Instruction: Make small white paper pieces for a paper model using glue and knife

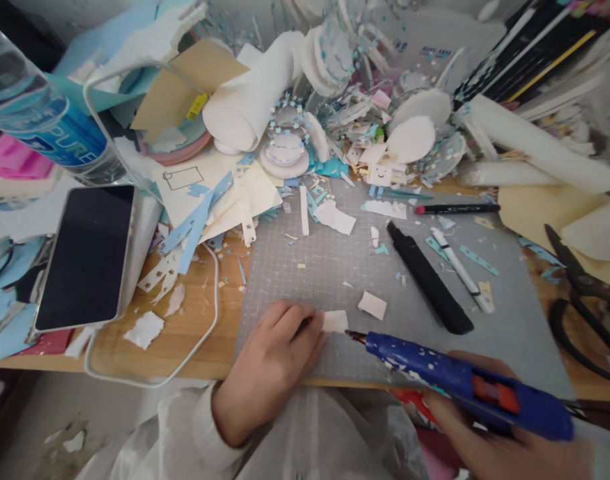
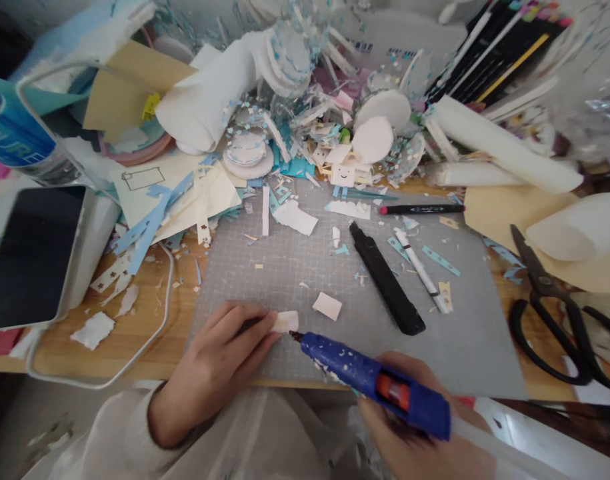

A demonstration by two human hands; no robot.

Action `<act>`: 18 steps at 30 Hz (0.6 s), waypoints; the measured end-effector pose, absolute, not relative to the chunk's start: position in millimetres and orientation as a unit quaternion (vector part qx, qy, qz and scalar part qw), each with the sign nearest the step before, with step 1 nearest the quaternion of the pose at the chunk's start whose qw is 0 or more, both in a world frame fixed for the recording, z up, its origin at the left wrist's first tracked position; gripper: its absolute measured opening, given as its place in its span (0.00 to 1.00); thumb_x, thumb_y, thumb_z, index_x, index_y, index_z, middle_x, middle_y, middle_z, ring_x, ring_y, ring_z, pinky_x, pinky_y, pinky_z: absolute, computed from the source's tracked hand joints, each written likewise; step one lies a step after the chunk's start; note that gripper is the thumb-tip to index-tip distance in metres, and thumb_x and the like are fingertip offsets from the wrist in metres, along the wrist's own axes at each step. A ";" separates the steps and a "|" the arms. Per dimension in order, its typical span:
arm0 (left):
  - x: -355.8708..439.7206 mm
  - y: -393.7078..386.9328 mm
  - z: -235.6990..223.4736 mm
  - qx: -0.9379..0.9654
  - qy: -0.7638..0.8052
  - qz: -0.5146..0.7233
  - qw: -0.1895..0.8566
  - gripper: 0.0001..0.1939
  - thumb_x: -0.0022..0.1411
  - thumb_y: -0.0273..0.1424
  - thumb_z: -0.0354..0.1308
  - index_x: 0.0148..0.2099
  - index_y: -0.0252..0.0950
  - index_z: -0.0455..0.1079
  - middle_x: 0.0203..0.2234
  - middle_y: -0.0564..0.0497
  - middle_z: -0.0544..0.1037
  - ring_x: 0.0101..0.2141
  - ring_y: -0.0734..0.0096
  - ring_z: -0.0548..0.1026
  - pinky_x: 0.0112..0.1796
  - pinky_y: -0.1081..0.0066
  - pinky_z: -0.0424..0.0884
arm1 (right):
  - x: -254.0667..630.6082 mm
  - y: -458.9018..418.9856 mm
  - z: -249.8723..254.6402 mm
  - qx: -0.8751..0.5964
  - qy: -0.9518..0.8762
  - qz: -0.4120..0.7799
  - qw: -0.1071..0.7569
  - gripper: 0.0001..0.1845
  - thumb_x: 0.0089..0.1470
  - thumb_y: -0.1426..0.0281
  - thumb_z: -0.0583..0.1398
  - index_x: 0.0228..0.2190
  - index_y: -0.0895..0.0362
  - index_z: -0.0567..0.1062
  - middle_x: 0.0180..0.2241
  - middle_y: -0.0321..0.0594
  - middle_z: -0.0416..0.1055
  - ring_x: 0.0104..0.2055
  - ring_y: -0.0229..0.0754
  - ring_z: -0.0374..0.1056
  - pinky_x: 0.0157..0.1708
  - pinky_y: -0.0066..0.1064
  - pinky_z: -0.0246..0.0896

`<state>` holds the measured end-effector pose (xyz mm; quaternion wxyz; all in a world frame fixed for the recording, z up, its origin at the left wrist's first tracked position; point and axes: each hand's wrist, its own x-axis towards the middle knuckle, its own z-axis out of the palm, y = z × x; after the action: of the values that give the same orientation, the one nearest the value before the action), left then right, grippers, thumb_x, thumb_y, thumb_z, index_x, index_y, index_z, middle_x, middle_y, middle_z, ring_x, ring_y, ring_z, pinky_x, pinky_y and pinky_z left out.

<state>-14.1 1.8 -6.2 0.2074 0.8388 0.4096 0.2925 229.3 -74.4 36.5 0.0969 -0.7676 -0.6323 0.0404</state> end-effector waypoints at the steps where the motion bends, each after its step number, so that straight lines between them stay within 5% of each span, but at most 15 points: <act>1: -14.2 1.8 -6.3 0.839 0.410 0.292 0.206 0.09 0.66 0.24 0.55 0.48 0.27 0.72 0.38 0.43 0.75 0.38 0.63 0.71 0.40 0.62 0.75 | 226.3 -74.8 36.6 -0.773 -0.626 0.046 0.092 0.16 0.51 0.55 0.56 0.34 0.52 0.74 0.22 0.34 0.75 0.21 0.45 0.71 0.21 0.32 0.62; 18: -13.4 1.9 -5.9 0.843 0.407 0.290 0.198 0.10 0.66 0.24 0.55 0.48 0.29 0.72 0.38 0.43 0.75 0.38 0.63 0.71 0.40 0.62 0.75 | 213.2 -67.3 29.4 -0.762 -0.641 0.076 0.054 0.19 0.57 0.56 0.50 0.33 0.53 0.77 0.26 0.39 0.76 0.25 0.47 0.73 0.20 0.31 0.57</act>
<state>-13.4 1.9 -5.9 0.1984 0.8431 0.4070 0.2902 213.2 -67.3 29.4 0.0542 -0.7622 -0.6406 0.0764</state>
